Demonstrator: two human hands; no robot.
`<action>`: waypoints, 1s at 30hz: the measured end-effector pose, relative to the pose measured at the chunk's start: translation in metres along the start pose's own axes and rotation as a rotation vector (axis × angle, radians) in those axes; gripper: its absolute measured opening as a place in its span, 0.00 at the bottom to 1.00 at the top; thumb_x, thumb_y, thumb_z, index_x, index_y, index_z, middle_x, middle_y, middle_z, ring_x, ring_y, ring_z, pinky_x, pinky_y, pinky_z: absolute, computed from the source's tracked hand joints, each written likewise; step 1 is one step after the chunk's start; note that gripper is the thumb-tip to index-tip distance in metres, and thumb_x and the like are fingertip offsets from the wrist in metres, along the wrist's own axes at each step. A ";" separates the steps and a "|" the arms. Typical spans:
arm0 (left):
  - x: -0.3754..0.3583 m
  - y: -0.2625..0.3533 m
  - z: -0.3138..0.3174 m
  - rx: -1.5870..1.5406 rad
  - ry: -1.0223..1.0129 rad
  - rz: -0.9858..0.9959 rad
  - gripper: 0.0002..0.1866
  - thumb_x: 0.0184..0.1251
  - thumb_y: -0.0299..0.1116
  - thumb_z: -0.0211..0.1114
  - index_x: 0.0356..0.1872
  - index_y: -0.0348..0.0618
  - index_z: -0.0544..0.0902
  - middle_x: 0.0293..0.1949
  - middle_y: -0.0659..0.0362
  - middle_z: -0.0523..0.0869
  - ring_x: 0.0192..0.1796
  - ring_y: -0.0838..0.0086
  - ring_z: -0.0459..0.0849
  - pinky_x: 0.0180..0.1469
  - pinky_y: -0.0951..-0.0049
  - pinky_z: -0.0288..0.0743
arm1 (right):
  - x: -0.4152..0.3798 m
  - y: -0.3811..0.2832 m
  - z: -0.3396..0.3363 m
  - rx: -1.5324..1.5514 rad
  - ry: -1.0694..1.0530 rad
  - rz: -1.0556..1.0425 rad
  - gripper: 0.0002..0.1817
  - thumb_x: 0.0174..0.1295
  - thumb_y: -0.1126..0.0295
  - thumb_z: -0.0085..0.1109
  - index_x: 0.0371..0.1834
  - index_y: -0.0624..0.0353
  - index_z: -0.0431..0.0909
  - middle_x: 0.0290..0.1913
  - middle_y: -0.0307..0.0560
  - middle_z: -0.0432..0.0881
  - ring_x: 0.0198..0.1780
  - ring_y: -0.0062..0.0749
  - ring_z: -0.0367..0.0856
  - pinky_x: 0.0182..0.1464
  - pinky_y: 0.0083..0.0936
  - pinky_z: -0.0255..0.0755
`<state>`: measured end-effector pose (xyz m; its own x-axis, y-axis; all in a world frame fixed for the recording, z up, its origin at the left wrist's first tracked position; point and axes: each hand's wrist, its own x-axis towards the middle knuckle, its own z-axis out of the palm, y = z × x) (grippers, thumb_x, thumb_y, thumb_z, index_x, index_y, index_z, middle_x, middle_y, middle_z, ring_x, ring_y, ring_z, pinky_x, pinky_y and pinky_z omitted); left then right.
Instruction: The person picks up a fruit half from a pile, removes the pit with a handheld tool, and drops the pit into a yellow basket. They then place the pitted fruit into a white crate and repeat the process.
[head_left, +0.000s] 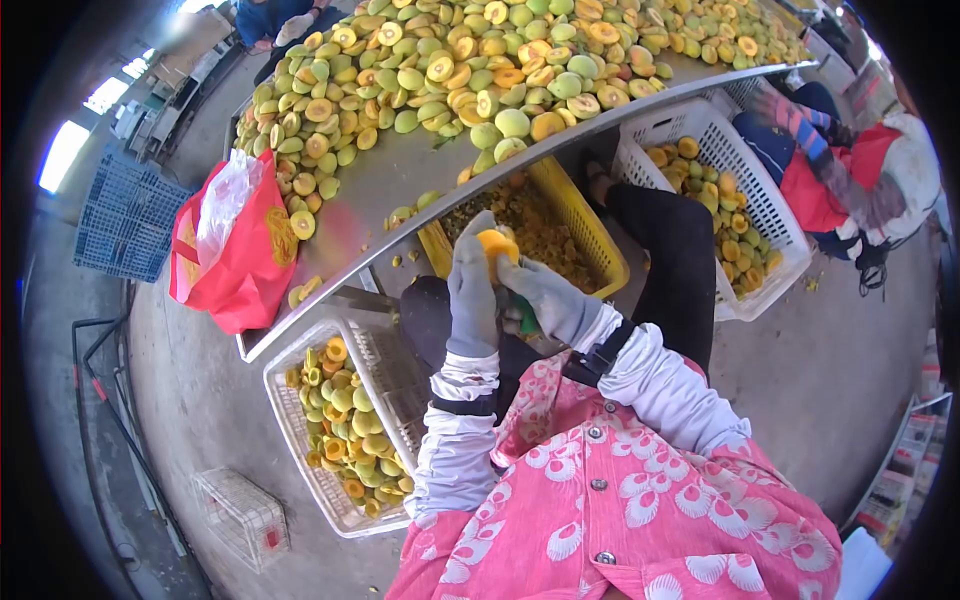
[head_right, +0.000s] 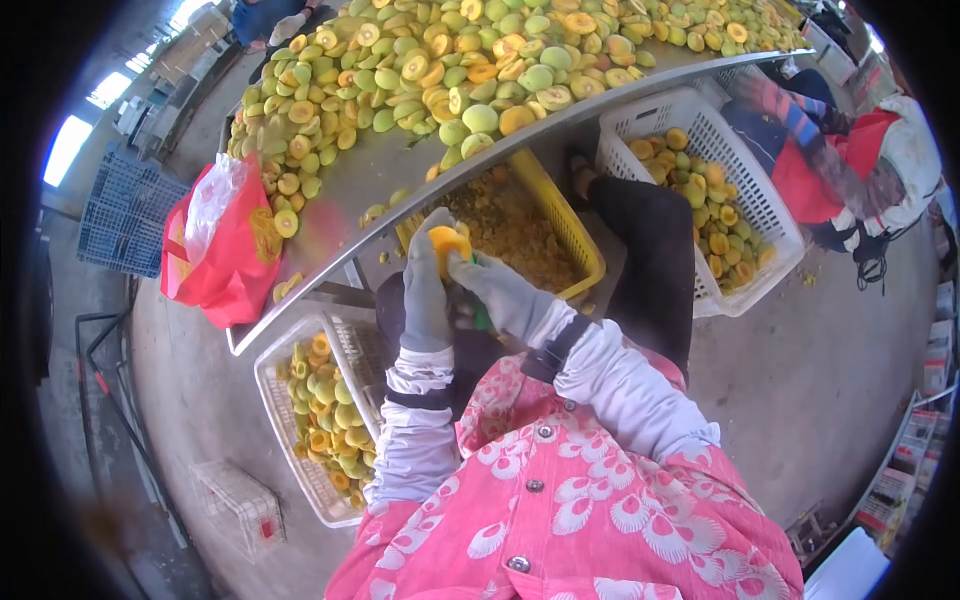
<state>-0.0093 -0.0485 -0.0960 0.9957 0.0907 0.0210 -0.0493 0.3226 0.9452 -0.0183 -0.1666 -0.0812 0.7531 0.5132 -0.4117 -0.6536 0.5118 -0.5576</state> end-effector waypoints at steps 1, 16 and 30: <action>-0.008 0.013 0.002 -0.057 0.007 -0.137 0.25 0.80 0.49 0.52 0.62 0.38 0.76 0.48 0.59 0.84 0.48 0.77 0.80 0.55 0.75 0.74 | 0.006 -0.002 -0.010 -0.051 -0.055 -0.013 0.15 0.71 0.52 0.60 0.51 0.48 0.77 0.32 0.30 0.78 0.28 0.15 0.74 0.31 0.17 0.70; -0.014 0.033 -0.011 0.168 0.000 0.167 0.25 0.79 0.52 0.52 0.55 0.38 0.82 0.44 0.59 0.85 0.42 0.79 0.83 0.40 0.80 0.78 | -0.035 -0.001 0.012 -0.951 0.199 -0.393 0.09 0.72 0.65 0.57 0.46 0.56 0.71 0.25 0.35 0.72 0.25 0.16 0.73 0.27 0.23 0.70; -0.048 0.043 -0.005 0.537 0.606 0.478 0.08 0.71 0.26 0.62 0.47 0.36 0.82 0.40 0.58 0.83 0.42 0.76 0.81 0.45 0.73 0.78 | 0.045 0.035 -0.086 -1.180 0.626 -0.271 0.16 0.73 0.57 0.52 0.48 0.61 0.69 0.34 0.67 0.84 0.38 0.66 0.83 0.39 0.53 0.74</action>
<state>-0.0596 -0.0345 -0.0583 0.6612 0.6247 0.4155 -0.2488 -0.3399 0.9070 -0.0011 -0.1853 -0.1812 0.9604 -0.0657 -0.2709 -0.2663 -0.5042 -0.8215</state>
